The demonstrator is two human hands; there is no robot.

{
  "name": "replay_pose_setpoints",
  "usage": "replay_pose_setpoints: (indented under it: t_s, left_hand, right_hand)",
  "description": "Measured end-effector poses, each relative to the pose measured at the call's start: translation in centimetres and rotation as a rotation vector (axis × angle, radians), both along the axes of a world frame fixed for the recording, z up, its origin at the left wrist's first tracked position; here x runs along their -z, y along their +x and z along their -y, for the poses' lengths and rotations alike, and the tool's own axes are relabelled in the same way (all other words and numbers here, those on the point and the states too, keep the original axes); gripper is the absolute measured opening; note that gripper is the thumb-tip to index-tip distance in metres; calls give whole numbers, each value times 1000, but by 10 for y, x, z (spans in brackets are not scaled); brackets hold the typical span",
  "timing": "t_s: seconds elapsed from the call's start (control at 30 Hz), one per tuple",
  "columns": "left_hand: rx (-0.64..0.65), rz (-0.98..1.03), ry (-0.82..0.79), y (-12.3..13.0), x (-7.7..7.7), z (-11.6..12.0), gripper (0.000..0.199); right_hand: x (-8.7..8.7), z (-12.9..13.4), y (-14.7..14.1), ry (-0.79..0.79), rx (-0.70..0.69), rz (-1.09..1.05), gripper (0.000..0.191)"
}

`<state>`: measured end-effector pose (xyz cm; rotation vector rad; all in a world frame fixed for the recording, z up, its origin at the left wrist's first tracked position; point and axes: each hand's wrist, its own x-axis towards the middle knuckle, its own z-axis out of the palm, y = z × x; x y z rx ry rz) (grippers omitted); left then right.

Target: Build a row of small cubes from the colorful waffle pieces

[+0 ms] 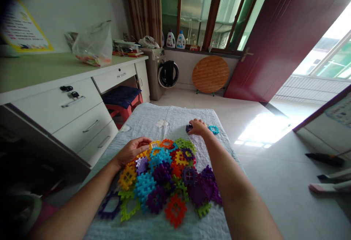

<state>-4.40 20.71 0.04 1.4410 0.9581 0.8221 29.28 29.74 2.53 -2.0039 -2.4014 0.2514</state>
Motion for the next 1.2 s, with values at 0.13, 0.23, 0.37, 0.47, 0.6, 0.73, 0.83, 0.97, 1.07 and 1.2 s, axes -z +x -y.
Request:
replay_pose_setpoints:
  t_s: [0.13, 0.23, 0.37, 0.47, 0.6, 0.73, 0.83, 0.97, 1.07, 1.2]
  left_hand:
    - [-12, -8, -8, 0, 0, 0, 36]
    - [-13, -3, -19, 0, 0, 1, 36]
    - [-6, 9, -33, 0, -1, 1, 36]
    - [-8, 13, -39, 1, -1, 2, 35]
    - [-6, 16, -37, 0, 1, 1, 35]
    - [-13, 11, -20, 0, 2, 0, 35]
    - [-14, 9, -21, 0, 0, 1, 35]
    - [-8, 4, -17, 1, -1, 1, 35]
    - [-6, 3, -12, 0, 0, 1, 34]
    - [-1, 6, -10, 0, 2, 0, 34]
  right_hand:
    - [1, -7, 4, -43, -27, 37, 54]
    - [0, -8, 5, -52, -33, 56, 49]
    - [-1, -8, 3, -38, -42, 69, 48]
    - [-1, -8, 2, -38, -48, 81, 49]
    - [0, -8, 2, -39, -49, 91, 49]
    - [0, -5, 2, -29, -44, 94, 52]
    - [0, -5, 2, -23, -45, 97, 52]
    - [-1, -6, 1, -19, -52, 100, 49]
    - [-2, -7, 1, -23, -59, 97, 48]
    - [-1, -7, 1, -33, -67, 82, 47]
